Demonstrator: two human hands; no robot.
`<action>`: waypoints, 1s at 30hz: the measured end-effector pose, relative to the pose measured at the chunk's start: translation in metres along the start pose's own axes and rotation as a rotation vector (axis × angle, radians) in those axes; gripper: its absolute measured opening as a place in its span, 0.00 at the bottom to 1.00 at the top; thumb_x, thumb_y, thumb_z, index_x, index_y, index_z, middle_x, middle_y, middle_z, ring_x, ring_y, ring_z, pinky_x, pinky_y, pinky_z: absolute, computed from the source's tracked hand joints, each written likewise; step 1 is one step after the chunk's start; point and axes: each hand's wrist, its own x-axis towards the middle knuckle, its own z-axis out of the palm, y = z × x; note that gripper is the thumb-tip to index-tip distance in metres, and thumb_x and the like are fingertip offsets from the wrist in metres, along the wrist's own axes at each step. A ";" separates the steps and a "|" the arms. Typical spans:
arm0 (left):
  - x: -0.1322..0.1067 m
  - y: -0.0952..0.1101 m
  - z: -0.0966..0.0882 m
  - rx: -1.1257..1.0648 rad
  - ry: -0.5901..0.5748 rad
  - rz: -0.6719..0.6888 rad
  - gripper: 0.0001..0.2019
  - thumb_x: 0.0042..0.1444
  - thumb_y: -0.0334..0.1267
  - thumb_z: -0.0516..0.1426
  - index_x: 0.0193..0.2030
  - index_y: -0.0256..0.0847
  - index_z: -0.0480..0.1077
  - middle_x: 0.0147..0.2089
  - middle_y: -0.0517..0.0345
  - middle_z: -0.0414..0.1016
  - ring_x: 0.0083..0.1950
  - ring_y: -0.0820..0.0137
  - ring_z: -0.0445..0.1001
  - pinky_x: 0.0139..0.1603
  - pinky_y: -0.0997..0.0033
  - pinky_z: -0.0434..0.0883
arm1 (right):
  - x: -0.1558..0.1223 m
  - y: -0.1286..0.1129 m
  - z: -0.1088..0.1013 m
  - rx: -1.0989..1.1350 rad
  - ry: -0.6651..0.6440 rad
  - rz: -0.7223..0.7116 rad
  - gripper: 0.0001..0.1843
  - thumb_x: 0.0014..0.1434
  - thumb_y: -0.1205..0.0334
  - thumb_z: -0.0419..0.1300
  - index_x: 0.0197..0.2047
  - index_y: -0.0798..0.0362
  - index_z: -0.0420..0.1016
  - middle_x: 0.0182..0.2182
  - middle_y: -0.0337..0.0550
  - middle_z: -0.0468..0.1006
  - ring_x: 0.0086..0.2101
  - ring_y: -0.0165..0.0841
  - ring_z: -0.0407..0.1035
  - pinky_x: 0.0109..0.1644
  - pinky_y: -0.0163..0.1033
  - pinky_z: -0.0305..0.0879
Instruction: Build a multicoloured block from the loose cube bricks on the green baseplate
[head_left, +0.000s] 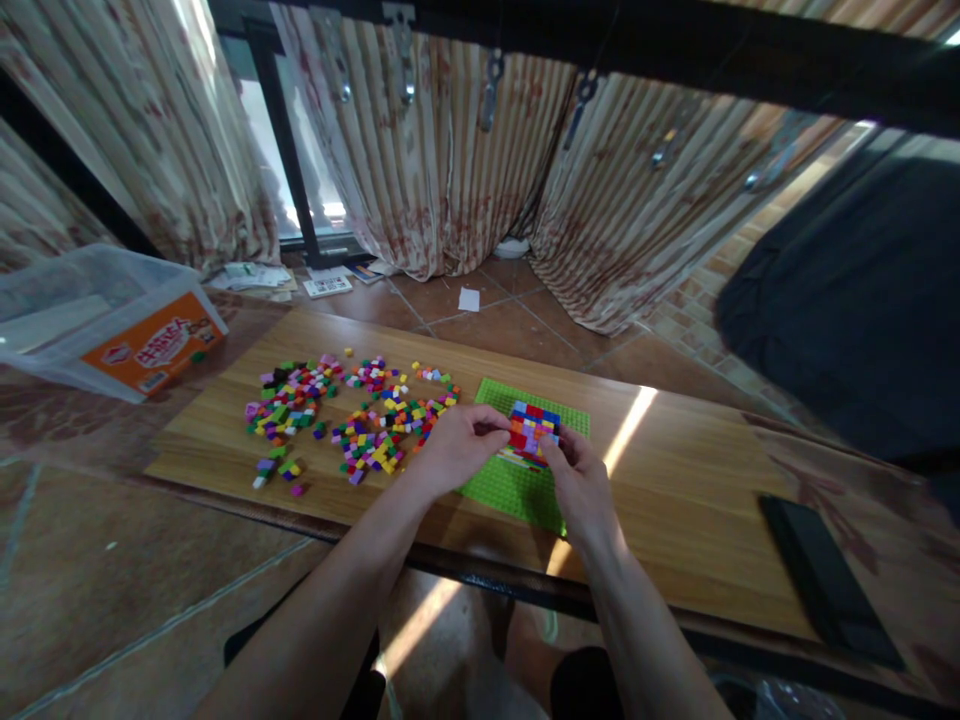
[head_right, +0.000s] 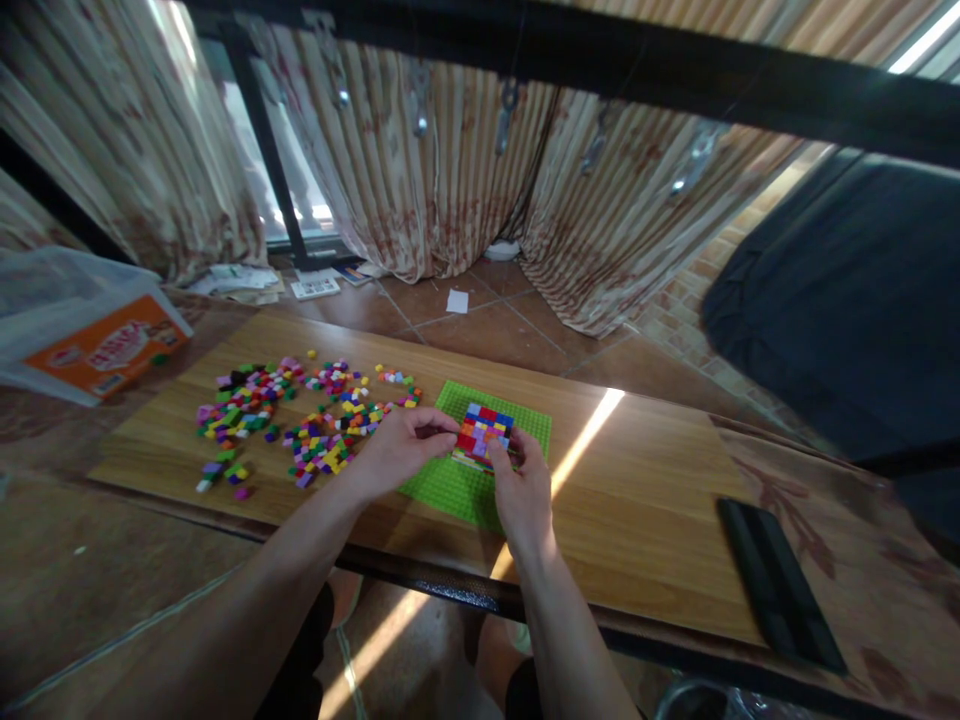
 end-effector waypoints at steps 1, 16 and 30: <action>0.000 0.000 0.000 0.003 0.002 -0.001 0.06 0.48 0.30 0.58 0.32 0.36 0.77 0.30 0.58 0.78 0.31 0.73 0.72 0.34 0.74 0.68 | -0.001 -0.002 0.001 0.032 0.007 0.039 0.26 0.56 0.47 0.62 0.51 0.56 0.74 0.43 0.52 0.81 0.39 0.38 0.76 0.47 0.48 0.72; 0.001 0.001 -0.002 -0.028 0.017 -0.001 0.05 0.48 0.32 0.60 0.32 0.37 0.76 0.30 0.58 0.78 0.32 0.72 0.73 0.36 0.72 0.70 | 0.004 -0.001 0.002 0.144 -0.016 0.119 0.28 0.50 0.46 0.65 0.49 0.56 0.73 0.39 0.50 0.81 0.37 0.37 0.76 0.42 0.45 0.74; -0.005 0.017 0.004 -0.393 -0.190 -0.076 0.10 0.53 0.36 0.61 0.40 0.34 0.75 0.30 0.57 0.77 0.30 0.76 0.74 0.34 0.75 0.70 | -0.011 -0.040 -0.013 0.015 -0.005 -0.218 0.12 0.55 0.57 0.64 0.43 0.48 0.78 0.38 0.42 0.80 0.36 0.33 0.73 0.40 0.42 0.71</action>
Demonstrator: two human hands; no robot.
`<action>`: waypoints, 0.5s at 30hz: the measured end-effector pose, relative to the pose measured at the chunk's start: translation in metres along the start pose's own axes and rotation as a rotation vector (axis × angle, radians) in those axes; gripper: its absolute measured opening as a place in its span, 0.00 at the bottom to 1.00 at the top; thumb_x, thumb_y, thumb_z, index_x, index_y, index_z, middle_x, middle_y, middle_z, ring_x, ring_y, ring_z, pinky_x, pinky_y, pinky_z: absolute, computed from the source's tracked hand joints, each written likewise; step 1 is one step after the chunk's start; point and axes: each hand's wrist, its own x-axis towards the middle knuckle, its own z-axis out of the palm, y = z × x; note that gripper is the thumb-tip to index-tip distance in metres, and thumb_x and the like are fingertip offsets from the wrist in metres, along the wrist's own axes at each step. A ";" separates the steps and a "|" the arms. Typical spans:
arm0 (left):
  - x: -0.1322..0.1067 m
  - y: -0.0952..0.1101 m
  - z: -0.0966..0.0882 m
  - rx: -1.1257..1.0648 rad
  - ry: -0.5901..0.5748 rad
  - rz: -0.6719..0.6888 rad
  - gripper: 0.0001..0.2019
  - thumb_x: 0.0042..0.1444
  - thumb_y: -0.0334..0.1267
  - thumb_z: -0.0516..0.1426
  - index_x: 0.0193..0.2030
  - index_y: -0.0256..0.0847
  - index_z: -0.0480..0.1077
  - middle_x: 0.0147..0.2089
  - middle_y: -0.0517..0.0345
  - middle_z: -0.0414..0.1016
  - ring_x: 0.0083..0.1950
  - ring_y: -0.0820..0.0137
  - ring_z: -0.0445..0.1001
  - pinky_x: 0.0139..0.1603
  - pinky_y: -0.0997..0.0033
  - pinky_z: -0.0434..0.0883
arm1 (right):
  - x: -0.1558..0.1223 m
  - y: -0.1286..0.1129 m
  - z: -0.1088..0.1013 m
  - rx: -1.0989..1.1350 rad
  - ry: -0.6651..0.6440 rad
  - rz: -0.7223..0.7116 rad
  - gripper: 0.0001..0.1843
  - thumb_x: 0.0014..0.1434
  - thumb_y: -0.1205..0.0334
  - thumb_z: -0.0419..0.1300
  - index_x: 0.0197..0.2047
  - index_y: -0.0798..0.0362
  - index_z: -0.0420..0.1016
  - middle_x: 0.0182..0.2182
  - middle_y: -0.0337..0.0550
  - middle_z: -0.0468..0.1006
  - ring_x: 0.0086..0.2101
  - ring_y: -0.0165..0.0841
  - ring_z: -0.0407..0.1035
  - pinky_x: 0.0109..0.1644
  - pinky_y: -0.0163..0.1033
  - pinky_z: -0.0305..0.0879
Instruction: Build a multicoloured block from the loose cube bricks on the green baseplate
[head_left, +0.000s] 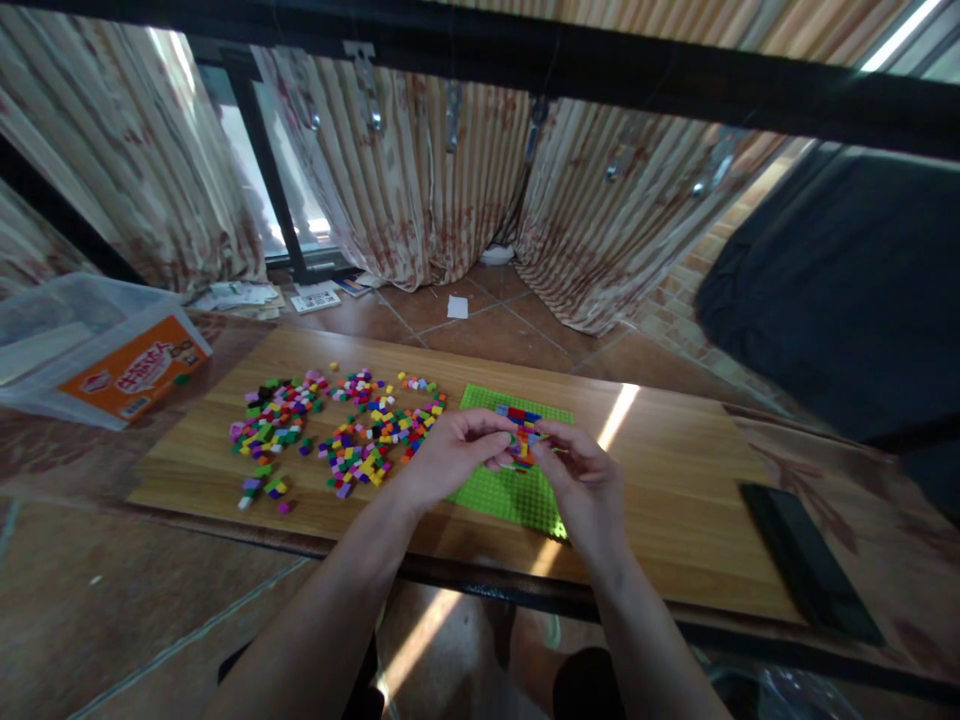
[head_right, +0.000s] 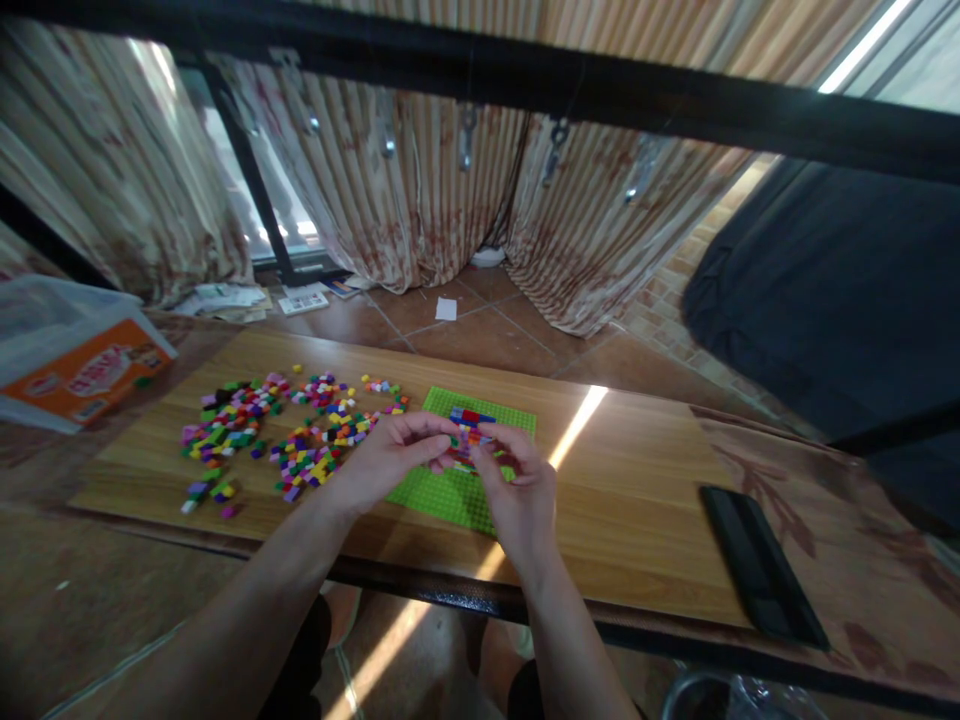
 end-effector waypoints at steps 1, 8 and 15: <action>0.000 0.000 0.000 -0.026 -0.007 -0.012 0.10 0.53 0.37 0.62 0.41 0.34 0.75 0.30 0.57 0.77 0.30 0.76 0.74 0.34 0.75 0.70 | -0.002 -0.002 0.001 -0.035 -0.031 -0.039 0.11 0.55 0.58 0.64 0.43 0.47 0.79 0.39 0.42 0.79 0.36 0.33 0.73 0.40 0.42 0.71; 0.002 -0.006 0.003 -0.146 -0.095 -0.036 0.15 0.53 0.40 0.63 0.45 0.35 0.73 0.30 0.58 0.77 0.27 0.78 0.73 0.32 0.77 0.70 | -0.006 -0.004 0.003 -0.197 -0.071 -0.233 0.09 0.59 0.60 0.62 0.43 0.44 0.80 0.42 0.41 0.78 0.42 0.34 0.72 0.46 0.44 0.70; 0.002 -0.008 0.008 -0.169 -0.122 -0.067 0.16 0.54 0.40 0.61 0.48 0.36 0.73 0.30 0.58 0.76 0.27 0.77 0.72 0.32 0.76 0.69 | -0.007 -0.006 0.003 -0.246 -0.043 -0.265 0.07 0.59 0.62 0.62 0.41 0.45 0.80 0.41 0.41 0.78 0.39 0.32 0.72 0.44 0.41 0.71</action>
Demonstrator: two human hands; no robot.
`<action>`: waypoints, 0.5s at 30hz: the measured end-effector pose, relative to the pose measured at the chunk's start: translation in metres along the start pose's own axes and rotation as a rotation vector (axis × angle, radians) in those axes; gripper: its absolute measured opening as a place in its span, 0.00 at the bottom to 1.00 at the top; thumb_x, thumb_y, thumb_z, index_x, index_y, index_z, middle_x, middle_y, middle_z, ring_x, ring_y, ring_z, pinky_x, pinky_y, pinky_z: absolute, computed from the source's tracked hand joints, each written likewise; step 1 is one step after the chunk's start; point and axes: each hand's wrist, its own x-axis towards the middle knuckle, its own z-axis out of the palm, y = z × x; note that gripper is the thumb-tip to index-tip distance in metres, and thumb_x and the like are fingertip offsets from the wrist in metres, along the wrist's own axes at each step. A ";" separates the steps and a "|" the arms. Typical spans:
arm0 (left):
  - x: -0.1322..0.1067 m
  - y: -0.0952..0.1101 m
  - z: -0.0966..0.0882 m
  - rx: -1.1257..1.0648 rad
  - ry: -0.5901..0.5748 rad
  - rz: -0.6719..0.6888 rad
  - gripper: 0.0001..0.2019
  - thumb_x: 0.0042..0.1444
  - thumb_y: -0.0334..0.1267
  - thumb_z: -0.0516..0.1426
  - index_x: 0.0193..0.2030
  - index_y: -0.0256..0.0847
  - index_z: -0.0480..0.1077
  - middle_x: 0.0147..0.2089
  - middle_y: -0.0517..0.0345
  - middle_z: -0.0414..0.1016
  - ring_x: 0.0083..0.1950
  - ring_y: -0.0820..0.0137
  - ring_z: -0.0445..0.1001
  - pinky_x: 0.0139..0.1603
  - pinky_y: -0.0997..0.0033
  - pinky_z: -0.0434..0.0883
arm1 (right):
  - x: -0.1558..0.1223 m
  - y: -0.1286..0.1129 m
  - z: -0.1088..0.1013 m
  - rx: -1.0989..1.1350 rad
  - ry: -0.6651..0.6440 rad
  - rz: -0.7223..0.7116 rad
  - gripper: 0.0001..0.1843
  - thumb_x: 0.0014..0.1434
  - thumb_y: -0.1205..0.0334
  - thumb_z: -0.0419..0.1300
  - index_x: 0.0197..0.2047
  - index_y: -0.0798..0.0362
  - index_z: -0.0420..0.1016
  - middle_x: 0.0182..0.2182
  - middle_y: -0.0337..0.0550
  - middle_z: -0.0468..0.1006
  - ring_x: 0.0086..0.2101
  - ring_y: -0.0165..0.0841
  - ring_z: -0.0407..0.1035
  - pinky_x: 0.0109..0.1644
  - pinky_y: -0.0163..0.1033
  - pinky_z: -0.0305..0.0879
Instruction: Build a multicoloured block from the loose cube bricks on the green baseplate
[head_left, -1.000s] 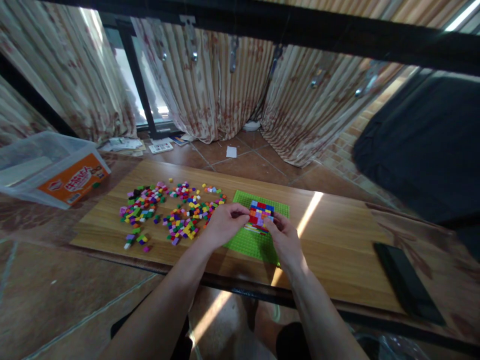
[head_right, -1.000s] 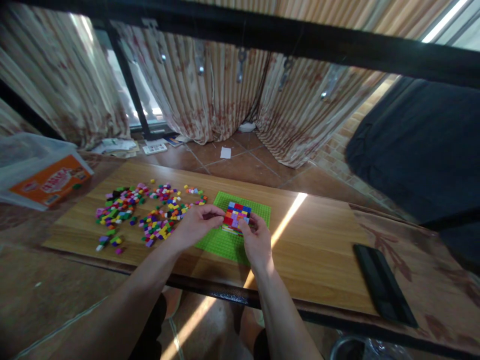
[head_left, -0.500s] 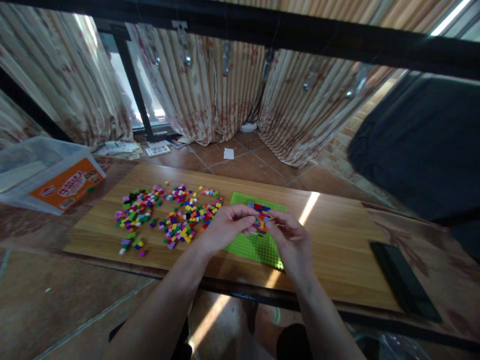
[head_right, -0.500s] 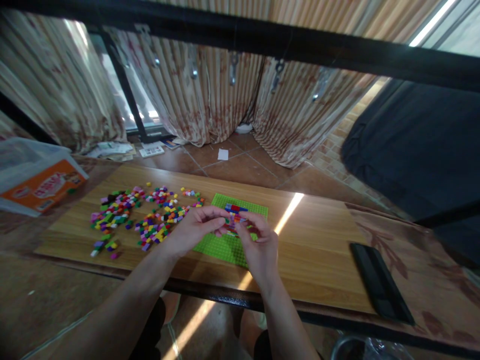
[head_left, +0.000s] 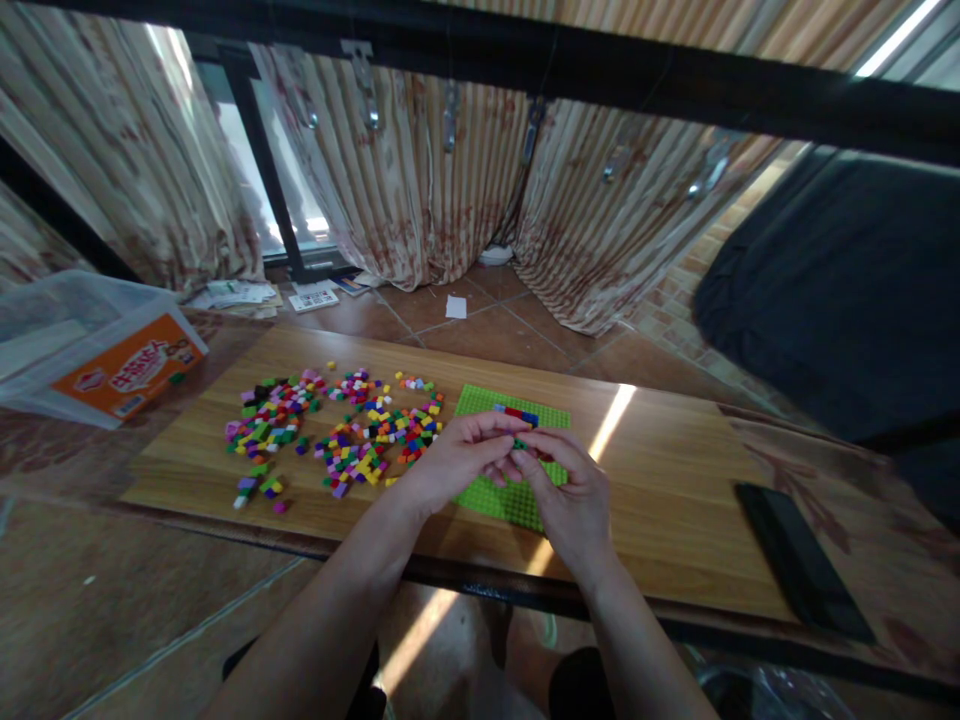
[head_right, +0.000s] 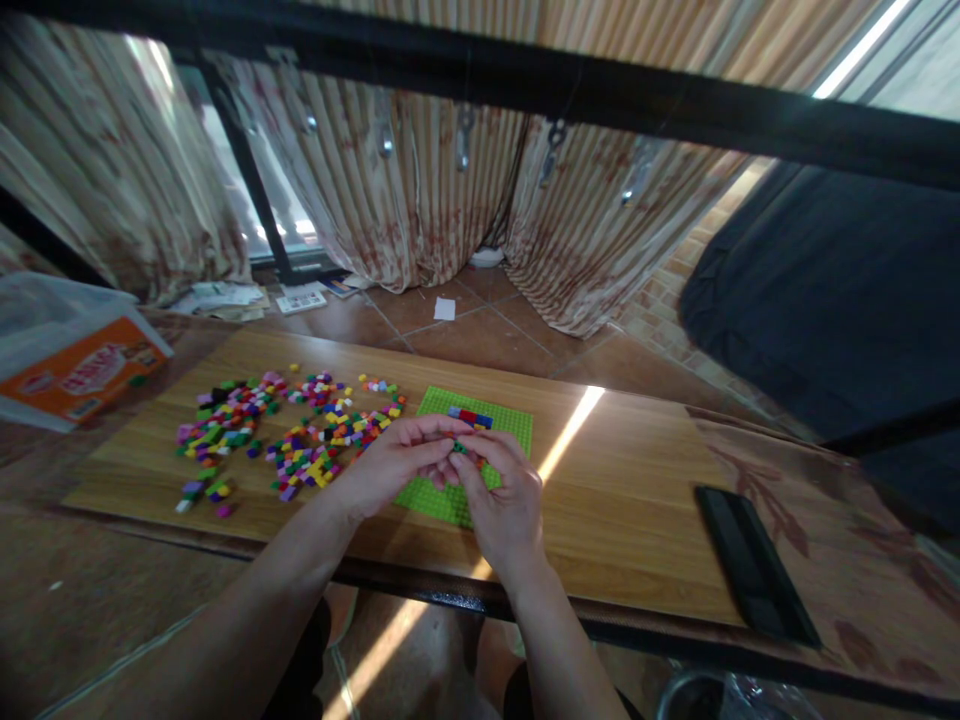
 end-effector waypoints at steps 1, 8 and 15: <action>0.000 0.000 0.001 -0.011 0.004 -0.004 0.16 0.54 0.40 0.61 0.48 0.36 0.73 0.30 0.58 0.76 0.27 0.77 0.72 0.31 0.76 0.69 | 0.000 0.000 0.000 0.001 0.006 -0.002 0.07 0.59 0.62 0.63 0.41 0.45 0.80 0.40 0.41 0.78 0.39 0.32 0.72 0.43 0.40 0.71; -0.001 0.003 0.008 -0.063 0.010 -0.013 0.16 0.54 0.39 0.60 0.48 0.36 0.73 0.29 0.58 0.76 0.25 0.77 0.72 0.24 0.80 0.59 | 0.000 -0.006 -0.001 0.026 0.042 -0.033 0.08 0.57 0.63 0.64 0.42 0.45 0.81 0.41 0.41 0.79 0.38 0.32 0.73 0.44 0.40 0.72; 0.001 0.010 0.002 0.112 0.176 0.032 0.13 0.55 0.39 0.59 0.44 0.34 0.74 0.33 0.53 0.80 0.23 0.79 0.70 0.23 0.80 0.60 | 0.006 0.006 -0.011 0.245 0.214 0.283 0.06 0.52 0.59 0.67 0.34 0.50 0.82 0.32 0.40 0.81 0.32 0.32 0.74 0.38 0.39 0.73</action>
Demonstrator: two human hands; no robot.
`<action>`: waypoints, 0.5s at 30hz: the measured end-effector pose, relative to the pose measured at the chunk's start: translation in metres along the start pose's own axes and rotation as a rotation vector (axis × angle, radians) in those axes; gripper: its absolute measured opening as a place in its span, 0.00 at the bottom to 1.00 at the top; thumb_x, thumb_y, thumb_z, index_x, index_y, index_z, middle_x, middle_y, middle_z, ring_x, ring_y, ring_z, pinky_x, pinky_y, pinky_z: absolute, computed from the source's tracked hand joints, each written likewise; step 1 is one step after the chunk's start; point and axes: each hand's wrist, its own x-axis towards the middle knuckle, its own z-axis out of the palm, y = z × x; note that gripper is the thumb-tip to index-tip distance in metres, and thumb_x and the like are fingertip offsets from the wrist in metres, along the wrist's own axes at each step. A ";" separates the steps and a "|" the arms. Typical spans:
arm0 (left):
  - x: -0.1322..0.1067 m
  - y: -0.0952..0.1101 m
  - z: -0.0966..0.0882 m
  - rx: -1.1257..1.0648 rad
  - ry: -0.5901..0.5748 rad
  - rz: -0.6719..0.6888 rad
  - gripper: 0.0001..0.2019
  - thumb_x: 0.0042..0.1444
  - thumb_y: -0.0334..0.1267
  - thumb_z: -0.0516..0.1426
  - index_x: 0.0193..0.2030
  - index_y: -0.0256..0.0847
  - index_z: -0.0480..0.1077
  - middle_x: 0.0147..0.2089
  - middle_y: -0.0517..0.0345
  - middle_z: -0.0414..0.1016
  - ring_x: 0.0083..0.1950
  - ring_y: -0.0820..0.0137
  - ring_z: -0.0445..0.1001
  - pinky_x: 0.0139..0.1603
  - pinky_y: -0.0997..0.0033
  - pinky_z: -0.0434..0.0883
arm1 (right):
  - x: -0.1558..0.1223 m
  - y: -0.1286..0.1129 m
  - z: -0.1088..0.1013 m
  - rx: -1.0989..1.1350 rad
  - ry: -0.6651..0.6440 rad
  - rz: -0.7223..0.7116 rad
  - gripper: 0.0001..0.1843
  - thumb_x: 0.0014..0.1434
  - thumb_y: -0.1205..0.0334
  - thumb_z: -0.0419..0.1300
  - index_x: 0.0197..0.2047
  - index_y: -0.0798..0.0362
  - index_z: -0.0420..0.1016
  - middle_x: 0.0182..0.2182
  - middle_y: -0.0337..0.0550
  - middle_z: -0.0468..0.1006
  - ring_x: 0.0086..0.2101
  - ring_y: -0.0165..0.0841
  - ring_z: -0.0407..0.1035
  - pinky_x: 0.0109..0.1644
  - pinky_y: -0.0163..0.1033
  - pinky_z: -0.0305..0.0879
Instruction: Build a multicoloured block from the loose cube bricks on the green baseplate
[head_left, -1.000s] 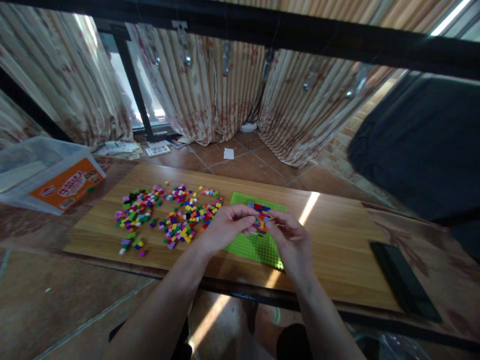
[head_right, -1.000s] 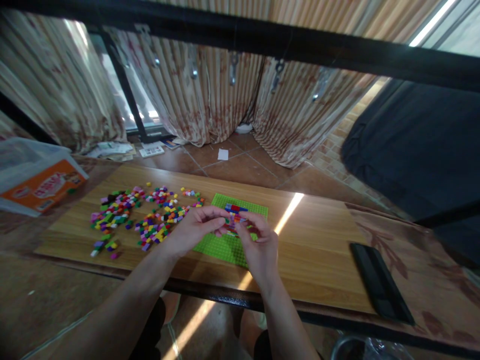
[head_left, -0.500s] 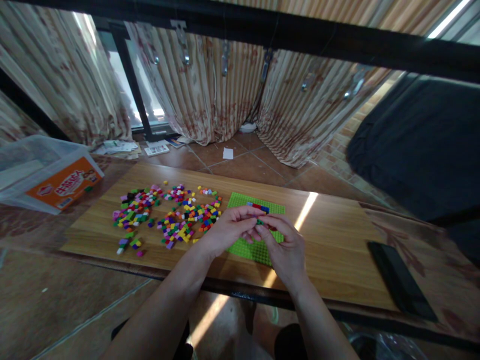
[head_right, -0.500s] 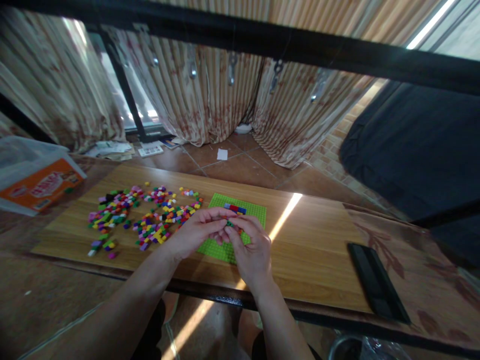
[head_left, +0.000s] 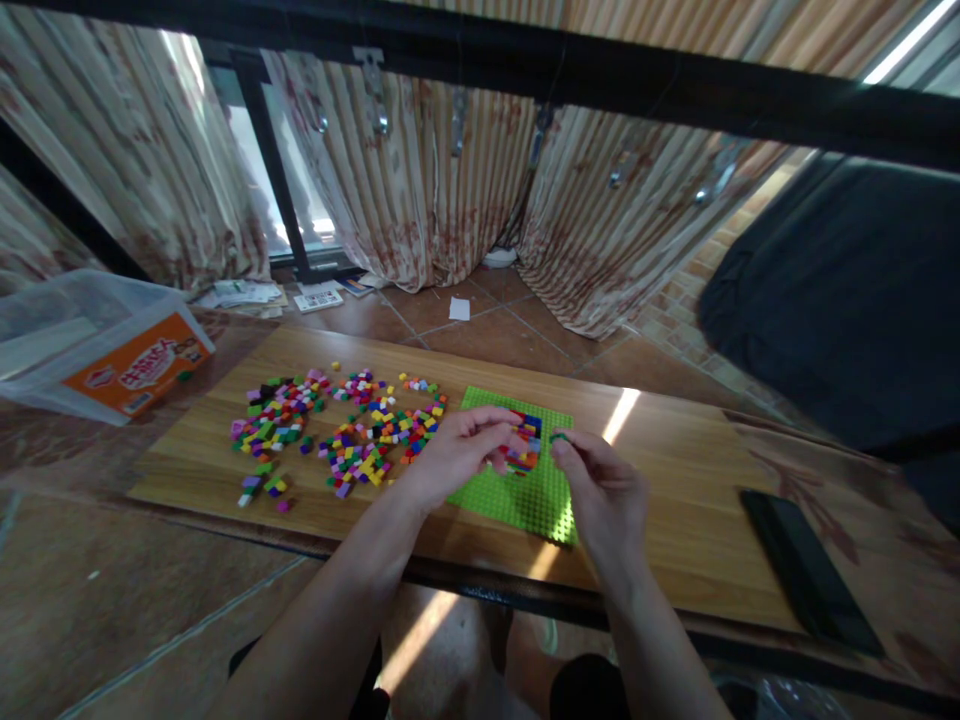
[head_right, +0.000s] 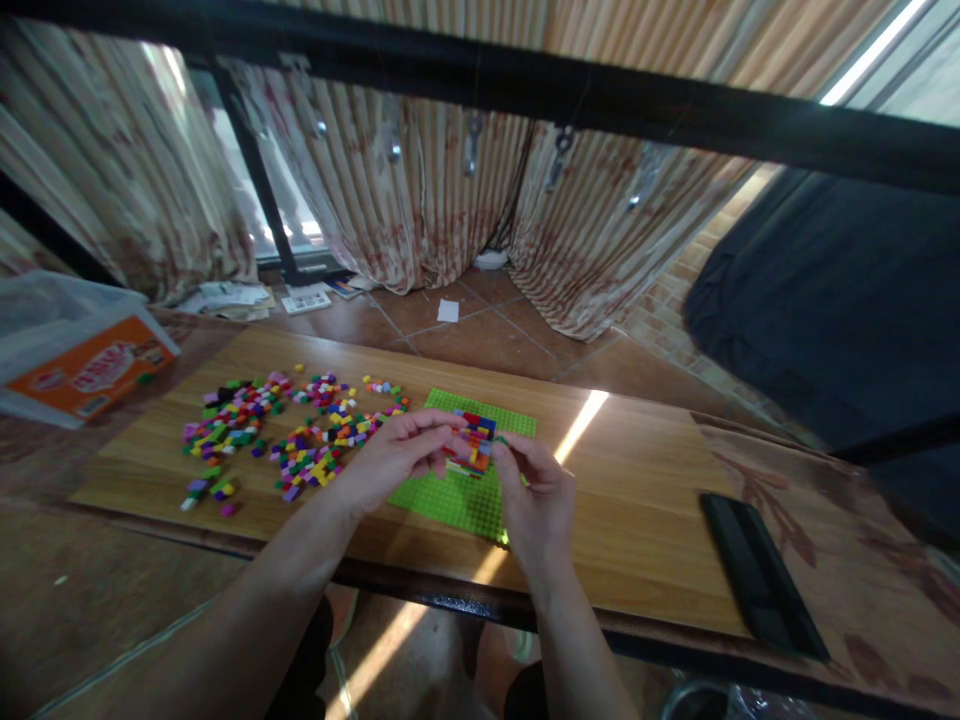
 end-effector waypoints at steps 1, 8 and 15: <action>0.002 0.000 -0.003 0.038 0.081 0.032 0.11 0.55 0.38 0.58 0.42 0.33 0.74 0.32 0.53 0.79 0.23 0.79 0.69 0.24 0.79 0.63 | 0.003 0.002 -0.004 0.025 0.028 0.088 0.07 0.50 0.58 0.68 0.33 0.51 0.81 0.28 0.40 0.81 0.29 0.31 0.73 0.35 0.38 0.73; 0.012 -0.010 -0.019 0.331 0.291 0.097 0.07 0.53 0.32 0.56 0.37 0.35 0.74 0.28 0.58 0.77 0.23 0.76 0.69 0.26 0.76 0.67 | 0.010 0.008 -0.015 0.009 -0.064 0.340 0.17 0.38 0.56 0.73 0.31 0.54 0.78 0.19 0.37 0.77 0.19 0.27 0.67 0.22 0.33 0.67; 0.015 -0.025 -0.020 0.585 0.265 0.210 0.07 0.54 0.33 0.55 0.36 0.37 0.75 0.32 0.56 0.79 0.33 0.71 0.75 0.34 0.73 0.71 | 0.006 0.020 -0.005 -0.217 -0.153 0.251 0.15 0.44 0.50 0.69 0.30 0.52 0.78 0.23 0.40 0.80 0.22 0.30 0.70 0.25 0.34 0.67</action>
